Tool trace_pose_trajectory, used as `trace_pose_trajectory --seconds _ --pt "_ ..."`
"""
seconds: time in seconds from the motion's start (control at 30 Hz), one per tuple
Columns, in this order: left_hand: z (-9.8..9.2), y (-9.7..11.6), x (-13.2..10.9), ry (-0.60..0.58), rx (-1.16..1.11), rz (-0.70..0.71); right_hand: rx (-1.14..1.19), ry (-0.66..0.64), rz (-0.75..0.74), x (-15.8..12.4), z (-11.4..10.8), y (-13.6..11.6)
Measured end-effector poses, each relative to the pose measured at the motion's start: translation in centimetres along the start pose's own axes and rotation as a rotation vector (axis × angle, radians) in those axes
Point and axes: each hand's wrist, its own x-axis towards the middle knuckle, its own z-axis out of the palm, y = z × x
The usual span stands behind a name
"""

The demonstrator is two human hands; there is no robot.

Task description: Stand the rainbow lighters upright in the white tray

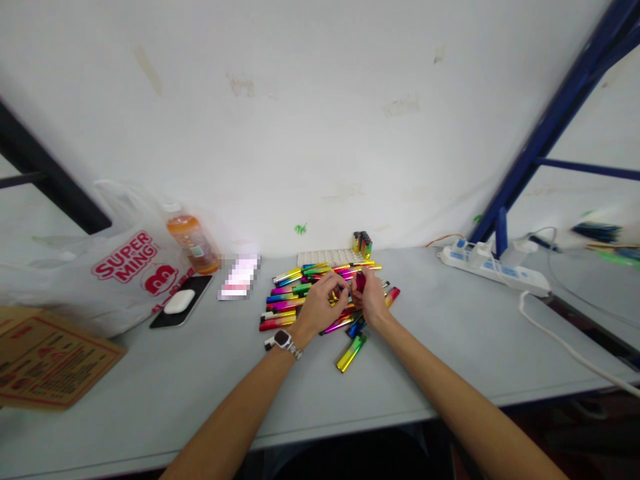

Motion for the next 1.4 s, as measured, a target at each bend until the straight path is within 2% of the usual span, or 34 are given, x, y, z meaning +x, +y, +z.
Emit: trace_pose_trajectory --seconds 0.2,0.47,0.8,0.93,1.03,1.2,1.4 --pt "0.0 -0.1 0.0 0.002 0.016 -0.010 0.120 0.027 -0.012 -0.5 0.4 -0.7" --pt "0.0 -0.1 -0.1 -0.007 0.010 -0.024 0.127 0.019 0.015 -0.6 0.6 -0.8" --pt "0.1 0.3 0.3 0.073 -0.037 -0.022 0.138 -0.034 -0.007 -0.3 0.3 -0.1" --pt "0.8 0.7 1.0 0.149 -0.016 -0.103 0.154 0.020 0.032 0.1 0.5 0.6" --pt "1.5 0.8 1.9 0.183 -0.032 -0.230 0.086 0.085 -0.033 0.6 0.4 0.9" --pt "1.7 0.3 4.0 0.115 -0.166 -0.317 0.002 0.102 -0.228 1.2 -0.6 0.6" --pt "0.9 -1.1 6.9 -0.067 -0.283 -0.364 -0.073 0.125 -0.301 1.3 -1.3 -0.5"
